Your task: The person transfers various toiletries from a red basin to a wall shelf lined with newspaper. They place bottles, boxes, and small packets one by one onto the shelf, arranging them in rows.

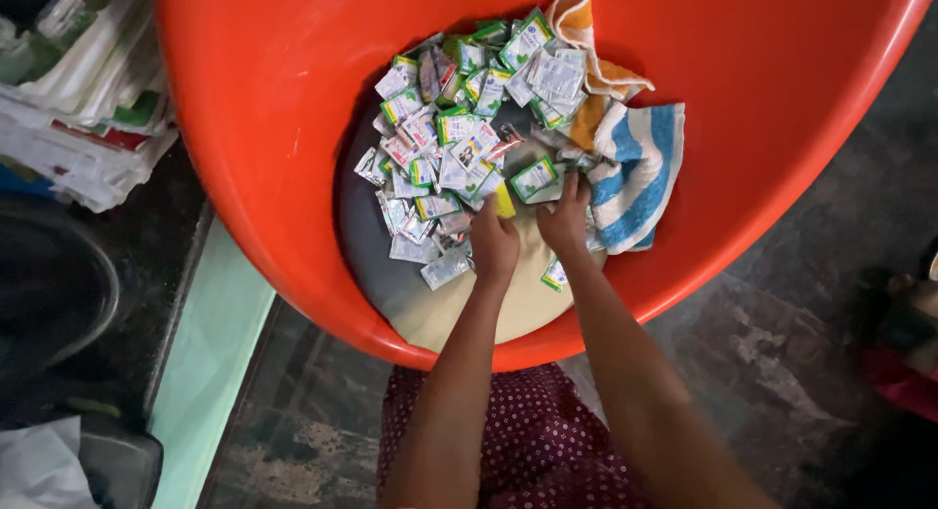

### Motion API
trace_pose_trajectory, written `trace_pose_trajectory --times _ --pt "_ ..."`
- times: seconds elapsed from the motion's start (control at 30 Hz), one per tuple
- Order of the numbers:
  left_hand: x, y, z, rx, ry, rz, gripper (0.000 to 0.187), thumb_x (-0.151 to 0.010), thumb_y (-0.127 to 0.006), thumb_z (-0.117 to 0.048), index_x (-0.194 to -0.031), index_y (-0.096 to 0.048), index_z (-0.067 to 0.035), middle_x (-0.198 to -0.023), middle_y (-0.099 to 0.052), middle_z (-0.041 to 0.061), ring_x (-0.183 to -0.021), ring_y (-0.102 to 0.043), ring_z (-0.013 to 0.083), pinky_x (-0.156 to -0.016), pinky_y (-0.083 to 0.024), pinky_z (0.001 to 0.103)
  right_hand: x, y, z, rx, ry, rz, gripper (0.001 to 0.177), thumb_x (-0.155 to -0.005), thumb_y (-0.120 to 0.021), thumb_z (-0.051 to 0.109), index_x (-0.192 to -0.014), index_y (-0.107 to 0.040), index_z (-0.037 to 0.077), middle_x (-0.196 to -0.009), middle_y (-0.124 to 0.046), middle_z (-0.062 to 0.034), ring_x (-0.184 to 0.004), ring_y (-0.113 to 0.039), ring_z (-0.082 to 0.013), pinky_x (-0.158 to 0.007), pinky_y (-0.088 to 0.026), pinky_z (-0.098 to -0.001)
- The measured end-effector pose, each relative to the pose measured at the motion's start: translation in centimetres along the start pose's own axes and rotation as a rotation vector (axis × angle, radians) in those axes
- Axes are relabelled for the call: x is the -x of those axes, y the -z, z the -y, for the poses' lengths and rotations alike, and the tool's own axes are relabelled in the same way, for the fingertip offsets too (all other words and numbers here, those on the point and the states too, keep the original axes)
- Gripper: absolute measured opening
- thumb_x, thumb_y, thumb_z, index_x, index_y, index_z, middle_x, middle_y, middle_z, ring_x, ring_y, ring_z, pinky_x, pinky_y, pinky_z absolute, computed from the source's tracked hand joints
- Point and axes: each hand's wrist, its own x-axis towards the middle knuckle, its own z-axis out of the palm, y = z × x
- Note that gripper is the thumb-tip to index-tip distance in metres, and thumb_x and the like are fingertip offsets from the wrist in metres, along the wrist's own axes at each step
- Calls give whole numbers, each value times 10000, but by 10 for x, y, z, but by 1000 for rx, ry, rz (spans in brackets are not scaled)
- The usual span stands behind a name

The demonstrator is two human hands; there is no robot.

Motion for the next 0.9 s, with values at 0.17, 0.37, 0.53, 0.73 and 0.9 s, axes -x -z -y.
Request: trace_pose_trajectory --times 0.17,0.37,0.53,0.73,0.9 --pt "-8 -21 18 137 -60 99 430 -885 -598 -50 -1314 -628 -41 -1111 -713 213 -1027 -687 393 -911 -551 470 -25 14 5 -10 -49 200 983 -670 -905 202 -1469 -363 15 -1395 -449 -363 -1234 -474 -553 -1008 -456 -546" --pt "-20 -27 24 129 -40 97 479 -951 -633 -171 -1411 -545 -67 -1177 -716 228 -1058 -707 376 -923 -556 452 -18 60 52 -644 -605 509 804 -731 -820 159 -1412 -401 75 -1071 -643 -136 -807 -679 -255 -646 -593 -400" --pt "-11 8 -16 491 547 352 506 -979 -571 -372 -1420 -515 -129 -1051 -749 126 -876 -756 233 -740 -599 381 12 108 92 -727 -587 272 536 -899 -785 149 -1327 -484 35 -960 -622 -78 -785 -633 -165 -652 -582 -345" --pt "-17 117 -132 1203 820 564 486 -957 -593 -524 -1266 -616 -149 -1016 -680 6 -845 -681 149 -693 -608 338 41 237 189 -84 568 133 473 -741 -740 20 -1200 -663 105 -1110 -628 -217 -1003 -609 -394 -837 -524 -425" --pt "-23 242 -238 1341 427 495 314 -980 -668 -214 -1272 -595 -126 -1073 -668 4 -920 -667 148 -772 -583 376 47 323 289 -228 837 10 446 -832 -593 -70 -1251 -645 75 -1219 -668 -180 -1096 -616 -371 -936 -518 -445"
